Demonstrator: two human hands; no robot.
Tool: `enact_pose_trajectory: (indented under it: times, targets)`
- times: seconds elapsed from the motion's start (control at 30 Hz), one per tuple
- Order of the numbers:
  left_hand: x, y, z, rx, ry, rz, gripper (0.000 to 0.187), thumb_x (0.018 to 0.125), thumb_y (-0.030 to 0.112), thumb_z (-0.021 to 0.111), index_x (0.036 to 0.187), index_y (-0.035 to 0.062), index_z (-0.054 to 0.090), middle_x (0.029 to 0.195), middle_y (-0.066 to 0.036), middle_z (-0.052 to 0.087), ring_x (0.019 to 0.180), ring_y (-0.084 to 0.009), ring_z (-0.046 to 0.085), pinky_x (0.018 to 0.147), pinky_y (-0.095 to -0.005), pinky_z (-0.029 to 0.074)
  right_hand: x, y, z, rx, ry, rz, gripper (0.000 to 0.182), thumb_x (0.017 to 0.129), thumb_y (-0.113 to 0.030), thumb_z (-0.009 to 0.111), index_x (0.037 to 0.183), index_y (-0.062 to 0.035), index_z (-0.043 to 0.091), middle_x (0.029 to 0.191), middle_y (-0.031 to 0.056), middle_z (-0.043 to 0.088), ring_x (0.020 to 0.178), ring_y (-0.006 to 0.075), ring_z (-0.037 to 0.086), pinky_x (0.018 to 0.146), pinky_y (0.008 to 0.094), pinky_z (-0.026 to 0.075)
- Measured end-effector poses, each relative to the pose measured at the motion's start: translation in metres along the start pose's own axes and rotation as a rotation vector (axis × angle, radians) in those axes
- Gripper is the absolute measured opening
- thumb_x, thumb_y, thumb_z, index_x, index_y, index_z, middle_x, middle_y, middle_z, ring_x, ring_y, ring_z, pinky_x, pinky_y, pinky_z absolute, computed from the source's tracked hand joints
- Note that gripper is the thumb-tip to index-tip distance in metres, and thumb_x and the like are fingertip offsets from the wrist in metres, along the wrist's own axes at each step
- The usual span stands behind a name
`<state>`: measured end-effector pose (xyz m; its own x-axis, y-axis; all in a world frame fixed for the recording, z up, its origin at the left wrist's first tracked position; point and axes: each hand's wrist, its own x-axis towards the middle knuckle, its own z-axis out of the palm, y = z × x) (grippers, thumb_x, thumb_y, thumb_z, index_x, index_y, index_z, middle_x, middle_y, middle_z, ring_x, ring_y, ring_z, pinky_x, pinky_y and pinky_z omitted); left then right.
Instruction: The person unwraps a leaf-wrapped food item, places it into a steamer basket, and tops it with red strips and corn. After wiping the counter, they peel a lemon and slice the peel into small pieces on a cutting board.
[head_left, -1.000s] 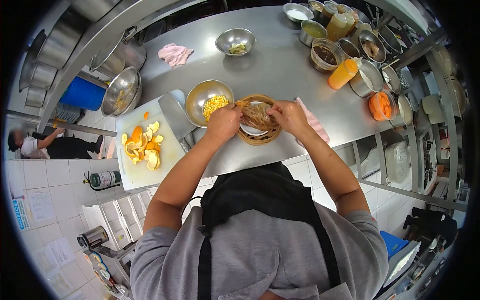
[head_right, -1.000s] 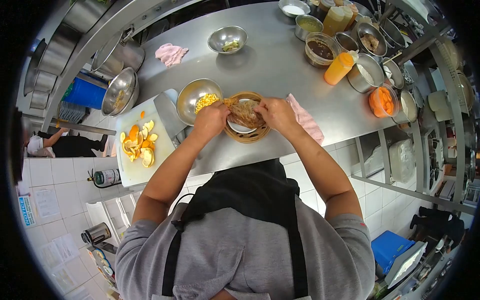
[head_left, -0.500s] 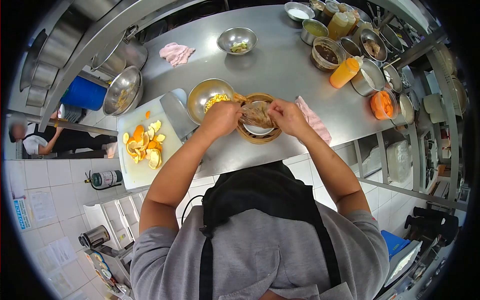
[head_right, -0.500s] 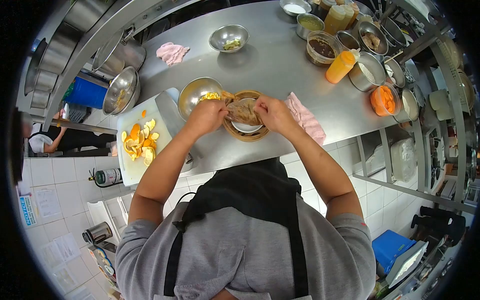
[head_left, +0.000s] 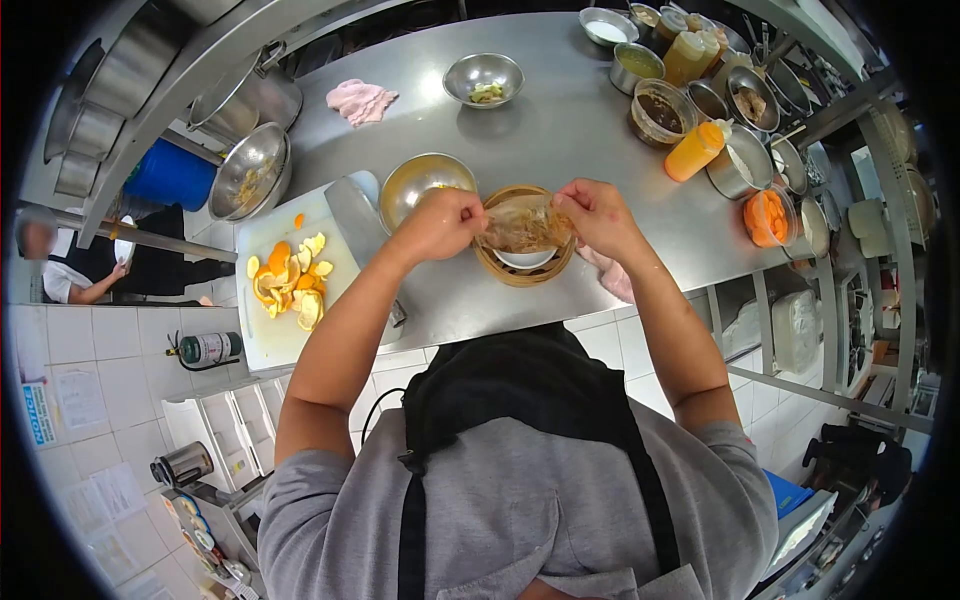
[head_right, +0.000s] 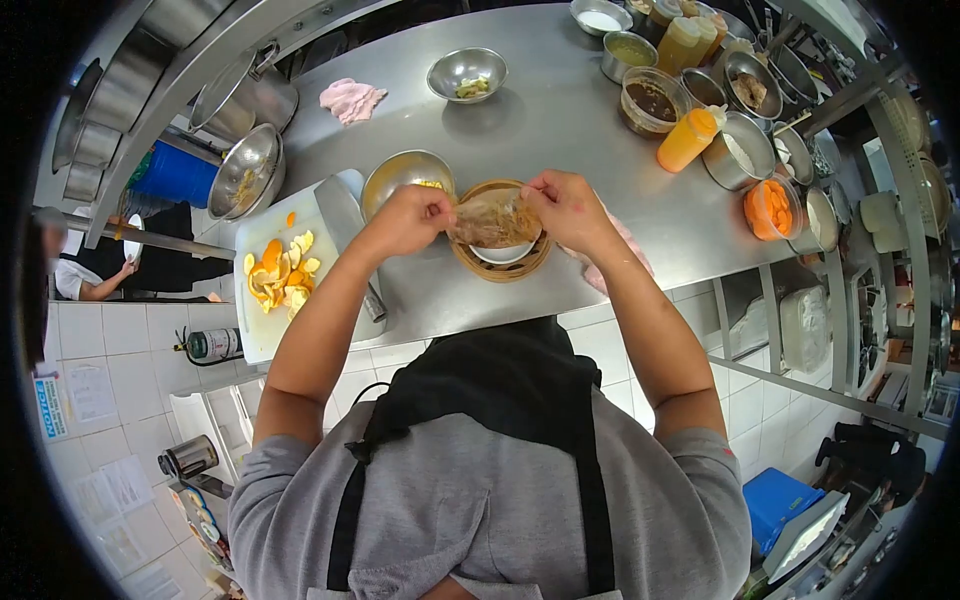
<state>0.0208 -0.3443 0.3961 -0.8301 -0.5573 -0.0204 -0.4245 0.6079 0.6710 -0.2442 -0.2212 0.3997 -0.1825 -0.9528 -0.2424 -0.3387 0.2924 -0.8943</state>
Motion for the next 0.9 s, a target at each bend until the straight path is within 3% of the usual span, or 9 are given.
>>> enact_pose_trajectory:
  times: [0.07, 0.2, 0.23, 0.4, 0.53, 0.67, 0.73, 0.8, 0.9]
  targets:
    - [0.001, 0.015, -0.011, -0.436, -0.003, -0.228, 0.012, 0.096, 0.01, 0.073, 0.087, 0.0023, 0.069, 0.074, 0.002, 0.066, 0.062, -0.0068, 0.059, 0.056, -0.0248, 0.048, -0.013, -0.013, -0.003, -0.163, -0.047, -0.098, 0.03, 0.093, -0.019, 0.077, 0.117, -0.0027, 0.069, 0.094, 0.0183, 0.074, 0.083, 0.0241, 0.07, 0.075, 0.0383, 0.054]
    - [0.008, 0.012, -0.006, -0.319, -0.013, -0.186, 0.013, 0.097, 0.011, 0.073, 0.087, 0.0029, 0.069, 0.073, 0.003, 0.065, 0.062, -0.0056, 0.058, 0.055, -0.0246, 0.046, -0.02, 0.028, 0.013, -0.598, -0.053, -0.466, 0.032, 0.091, -0.016, 0.076, 0.121, -0.0065, 0.069, 0.107, 0.0211, 0.07, 0.107, 0.0389, 0.069, 0.089, 0.048, 0.054]
    - [0.007, 0.024, -0.013, -0.459, -0.042, -0.256, 0.013, 0.097, 0.011, 0.073, 0.087, 0.0032, 0.069, 0.074, 0.003, 0.064, 0.063, -0.0049, 0.058, 0.055, -0.0245, 0.046, -0.021, 0.026, 0.013, -0.614, -0.043, -0.491, 0.026, 0.091, -0.017, 0.073, 0.114, -0.0043, 0.07, 0.097, 0.0186, 0.069, 0.101, 0.0421, 0.069, 0.085, 0.0501, 0.055]
    - [0.007, 0.018, -0.007, -0.653, -0.006, -0.302, 0.012, 0.098, 0.011, 0.073, 0.09, 0.004, 0.068, 0.072, 0.005, 0.063, 0.062, -0.0038, 0.056, 0.055, -0.024, 0.045, -0.026, 0.006, 0.008, -0.433, -0.005, -0.393, 0.019, 0.097, -0.017, 0.067, 0.103, -0.0004, 0.071, 0.088, 0.0179, 0.07, 0.081, 0.0348, 0.071, 0.075, 0.0465, 0.054]
    - [0.01, 0.017, -0.006, -0.424, 0.036, -0.168, 0.014, 0.096, 0.014, 0.077, 0.096, 0.004, 0.067, 0.081, 0.003, 0.065, 0.067, -0.0037, 0.055, 0.06, -0.0233, 0.046, -0.025, -0.026, -0.001, -0.266, -0.072, -0.21, 0.018, 0.099, -0.014, 0.063, 0.104, 0.0013, 0.071, 0.087, 0.0193, 0.072, 0.074, 0.0296, 0.07, 0.072, 0.042, 0.054]
    - [0.012, 0.04, -0.006, -0.402, 0.187, -0.033, 0.028, 0.088, 0.021, 0.083, 0.102, 0.0026, 0.067, 0.084, -0.002, 0.067, 0.069, -0.0136, 0.061, 0.067, -0.0317, 0.053, -0.01, -0.049, 0.0, -0.189, -0.072, -0.356, 0.018, 0.098, -0.013, 0.065, 0.107, 0.0009, 0.072, 0.087, 0.0194, 0.072, 0.077, 0.0284, 0.071, 0.072, 0.0413, 0.054]
    - [0.016, 0.046, -0.009, -0.293, 0.148, 0.04, 0.025, 0.09, 0.016, 0.081, 0.107, 0.0031, 0.068, 0.085, -0.002, 0.067, 0.071, -0.0125, 0.06, 0.068, -0.0305, 0.052, 0.003, -0.055, 0.004, -0.241, -0.037, -0.667, 0.02, 0.097, -0.014, 0.067, 0.111, -0.0002, 0.072, 0.09, 0.0181, 0.074, 0.079, 0.0263, 0.073, 0.072, 0.0397, 0.055]
    - [0.02, 0.044, -0.011, -0.186, 0.112, 0.11, 0.023, 0.092, 0.012, 0.08, 0.111, 0.0035, 0.069, 0.087, -0.003, 0.067, 0.073, -0.0114, 0.059, 0.069, -0.0292, 0.051, 0.006, -0.065, 0.009, -0.16, -0.086, -0.572, 0.022, 0.097, -0.015, 0.068, 0.113, -0.001, 0.072, 0.091, 0.0169, 0.074, 0.079, 0.0255, 0.072, 0.073, 0.0392, 0.056]
    - [0.016, 0.016, -0.007, -0.187, 0.146, -0.078, 0.023, 0.092, 0.009, 0.078, 0.112, 0.0016, 0.07, 0.089, -0.003, 0.07, 0.075, -0.0129, 0.062, 0.071, -0.0291, 0.054, 0.006, -0.072, 0.001, -0.134, -0.075, -0.435, 0.024, 0.097, -0.017, 0.069, 0.116, -0.002, 0.072, 0.093, 0.0144, 0.075, 0.079, 0.0237, 0.072, 0.074, 0.0376, 0.057]
